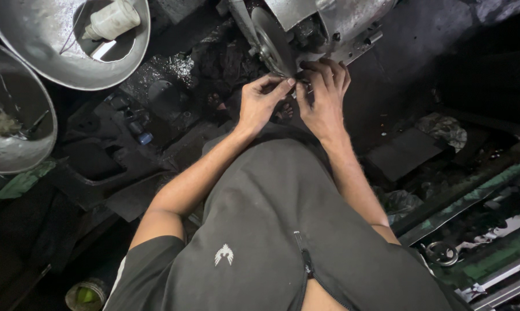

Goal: The person grinds small metal parts against a bench grinder wheel, repeatedly adjusting their grip and rotating the pieces. They then walk to a workbench, place a part into a metal housing, and dip a tool into a small container.

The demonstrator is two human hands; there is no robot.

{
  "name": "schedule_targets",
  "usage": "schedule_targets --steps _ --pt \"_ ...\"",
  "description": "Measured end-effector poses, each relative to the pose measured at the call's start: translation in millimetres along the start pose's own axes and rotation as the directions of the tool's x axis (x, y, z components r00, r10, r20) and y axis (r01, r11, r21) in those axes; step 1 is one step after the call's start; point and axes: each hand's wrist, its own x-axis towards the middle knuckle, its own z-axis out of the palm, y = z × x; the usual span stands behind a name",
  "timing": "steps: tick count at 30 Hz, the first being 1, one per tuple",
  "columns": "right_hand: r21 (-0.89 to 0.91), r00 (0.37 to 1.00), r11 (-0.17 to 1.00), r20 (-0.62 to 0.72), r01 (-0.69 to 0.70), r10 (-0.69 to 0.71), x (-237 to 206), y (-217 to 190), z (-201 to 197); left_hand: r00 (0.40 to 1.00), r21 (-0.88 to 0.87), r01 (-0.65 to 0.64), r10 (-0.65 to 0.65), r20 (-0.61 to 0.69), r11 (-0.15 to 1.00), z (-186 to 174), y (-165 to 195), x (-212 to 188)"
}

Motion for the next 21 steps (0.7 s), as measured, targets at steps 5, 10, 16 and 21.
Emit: schedule_targets --steps 5,10,16,21 --pt "-0.031 0.996 0.999 -0.081 0.027 -0.03 -5 8 5 0.999 0.057 0.017 -0.014 -0.05 0.998 1 -16 2" --pt "-0.053 0.994 0.998 -0.097 0.046 -0.051 2 1 8 0.999 0.06 -0.024 0.027 -0.047 0.998 -5 -12 3" --pt "-0.022 0.996 0.998 -0.075 0.052 -0.054 8 -9 5 0.997 0.011 0.054 -0.054 -0.056 0.998 -10 3 -3" --pt "-0.025 0.998 0.999 -0.051 0.036 -0.037 4 -7 5 0.999 0.026 0.021 -0.02 -0.045 0.999 -8 2 -4"
